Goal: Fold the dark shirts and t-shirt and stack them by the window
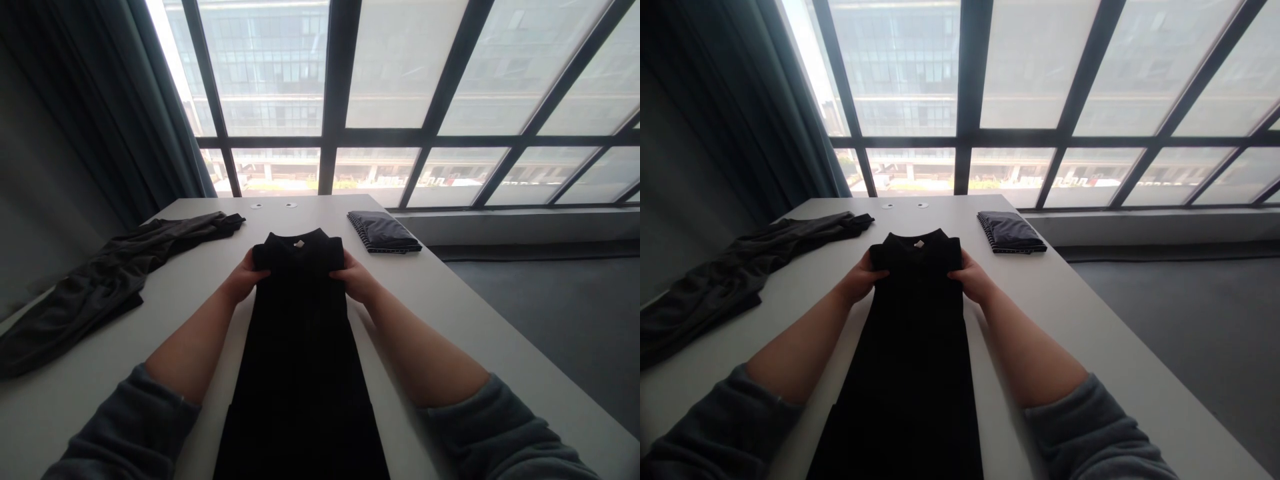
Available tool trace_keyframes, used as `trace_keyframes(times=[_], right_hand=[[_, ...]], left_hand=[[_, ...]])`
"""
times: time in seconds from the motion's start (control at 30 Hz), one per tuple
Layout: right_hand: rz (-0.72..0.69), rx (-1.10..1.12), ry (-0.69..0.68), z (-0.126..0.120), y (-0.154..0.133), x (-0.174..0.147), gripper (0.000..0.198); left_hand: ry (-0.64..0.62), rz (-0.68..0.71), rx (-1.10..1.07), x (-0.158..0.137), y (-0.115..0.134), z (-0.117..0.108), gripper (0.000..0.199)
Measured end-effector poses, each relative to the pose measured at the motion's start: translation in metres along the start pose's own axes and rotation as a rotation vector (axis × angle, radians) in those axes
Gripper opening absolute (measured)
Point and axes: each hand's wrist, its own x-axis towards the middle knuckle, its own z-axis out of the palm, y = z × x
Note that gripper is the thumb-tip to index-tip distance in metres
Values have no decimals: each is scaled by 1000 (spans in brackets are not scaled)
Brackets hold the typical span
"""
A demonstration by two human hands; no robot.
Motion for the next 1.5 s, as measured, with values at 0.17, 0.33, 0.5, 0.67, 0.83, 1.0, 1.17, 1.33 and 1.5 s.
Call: trace_keyframes(times=[0.17,0.33,0.5,0.67,0.83,1.0,1.17,1.33,1.5], right_hand=[[-141,-165,-5,1,-4,-10,55],[-161,-657,-162,-3,-11,-36,22],[-228,-1005,-290,-12,-10,-49,38],[-209,-1181,-228,-19,-5,-43,50],[-219,-1324,-283,-23,-6,-49,64],[-267,-1372,-347,-24,-7,-70,76],[-277,-1417,-437,-19,-10,-84,61],[-204,-1444,-408,-5,-15,-87,52],[-75,-1455,-413,-1,-18,-99,64]], left_hand=[[-8,51,45,-13,9,-7,36],[-228,7,322,-43,28,-16,27],[-399,74,748,-60,38,-22,17],[-391,162,848,-59,32,-25,22],[-321,194,982,-64,30,-23,41],[-384,307,1224,-78,29,-21,60],[-480,353,1309,-94,31,-13,54],[-447,196,1210,-101,31,-9,52],[-448,130,1171,-105,37,-9,60]])
